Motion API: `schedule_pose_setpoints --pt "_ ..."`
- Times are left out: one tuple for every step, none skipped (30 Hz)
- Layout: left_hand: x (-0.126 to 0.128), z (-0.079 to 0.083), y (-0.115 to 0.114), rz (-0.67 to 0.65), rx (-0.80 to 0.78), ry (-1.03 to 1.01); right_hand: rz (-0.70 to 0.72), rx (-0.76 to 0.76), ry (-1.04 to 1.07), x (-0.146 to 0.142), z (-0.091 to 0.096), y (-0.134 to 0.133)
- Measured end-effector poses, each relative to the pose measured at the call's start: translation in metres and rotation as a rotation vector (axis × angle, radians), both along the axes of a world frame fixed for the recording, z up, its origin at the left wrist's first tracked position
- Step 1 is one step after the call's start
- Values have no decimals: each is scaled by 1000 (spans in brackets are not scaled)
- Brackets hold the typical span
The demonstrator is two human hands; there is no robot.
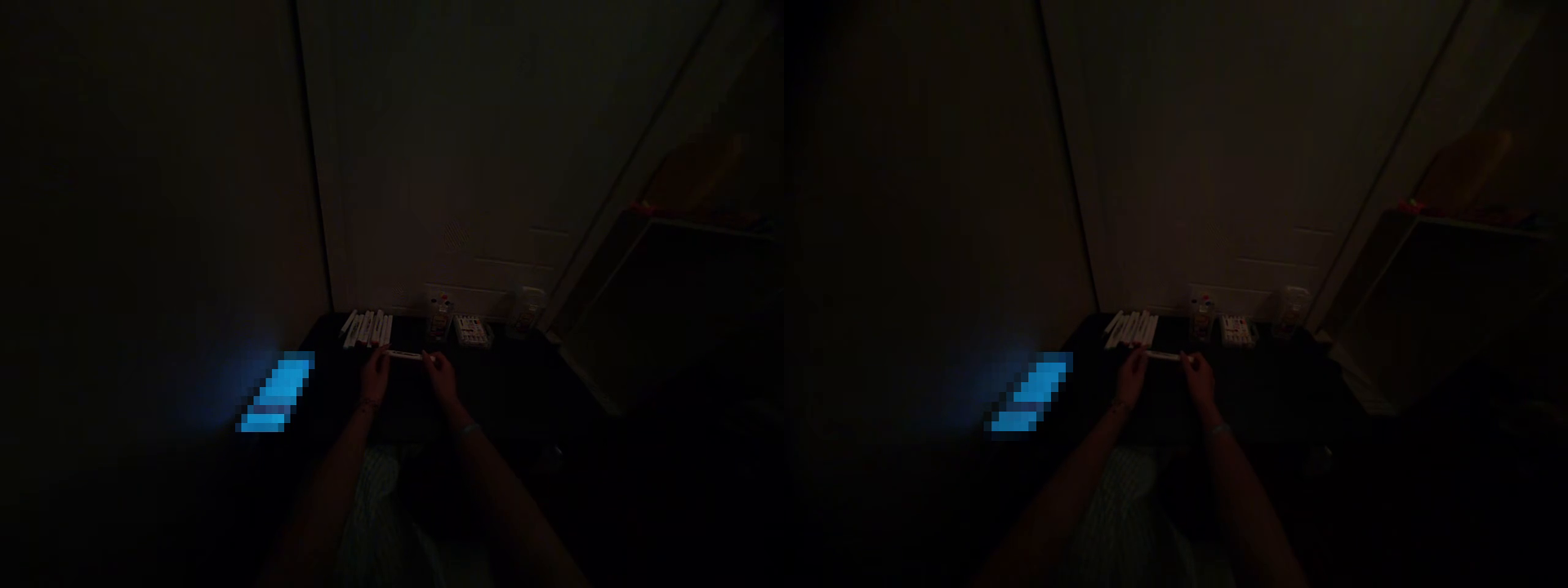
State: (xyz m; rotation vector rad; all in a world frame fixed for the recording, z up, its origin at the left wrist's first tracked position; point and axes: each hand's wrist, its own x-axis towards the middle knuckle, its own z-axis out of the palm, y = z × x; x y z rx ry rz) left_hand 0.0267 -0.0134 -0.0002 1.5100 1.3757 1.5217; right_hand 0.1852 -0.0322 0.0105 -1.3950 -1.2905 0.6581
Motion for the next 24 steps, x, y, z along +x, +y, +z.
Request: schedule_pose_setpoints --pt "1 0 0 -17 4 7 11 27 11 0 0 -2" --pt "2 0 0 -33 12 16 20 54 21 -1 1 -5" --pt "3 1 0 -44 20 28 26 85 21 -1 2 -7" --pt "4 1 0 -45 28 38 28 110 19 -2 3 -10" --pt "4 2 0 -45 35 48 21 135 24 -3 4 -14" --pt "5 2 0 -50 41 58 20 156 39 -4 6 -17" --pt "6 3 -1 -56 47 70 22 179 57 -7 9 -21" --pt "7 3 -1 -64 51 84 25 202 71 -10 11 -25" --pt "7 4 -2 -67 50 101 32 227 82 -14 14 -29" --pt "8 4 -2 -58 40 119 50 250 86 -19 16 -33" --pt "8 4 -3 -51 25 136 84 269 85 -24 18 -37" --pt "8 4 -3 -53 10 152 115 282 75 -29 20 -41" --pt "9 4 -4 -66 -6 164 147 292 57 -34 20 -43" --pt "9 3 -4 -85 -19 172 172 301 37 -38 21 -45" --pt "9 3 -4 -102 -29 176 185 309 17 -40 21 -47" --pt "9 2 -4 -112 -35 178 184 316 1 -42 20 -47" --pt "9 1 -4 -113 -39 178 171 322 -9 -43 19 -46" --pt "9 0 -4 -107 -39 177 153 325 -15 -43 19 -45" --pt "9 0 -4 -102 -37 175 133 327 -18 -43 18 -44" --pt "9 0 -4 -102 -33 172 121 326 -24 -42 17 -44" --pt "10 0 -4 -107 -30 166 118 324 -32 -42 17 -43" --pt "10 1 -4 -109 -30 157 119 322 -41 -41 17 -43" --pt "10 2 -5 -107 -31 145 122 320 -48 -41 17 -43" --pt "10 3 -5 -100 -36 129 121 319 -48 -41 18 -44"
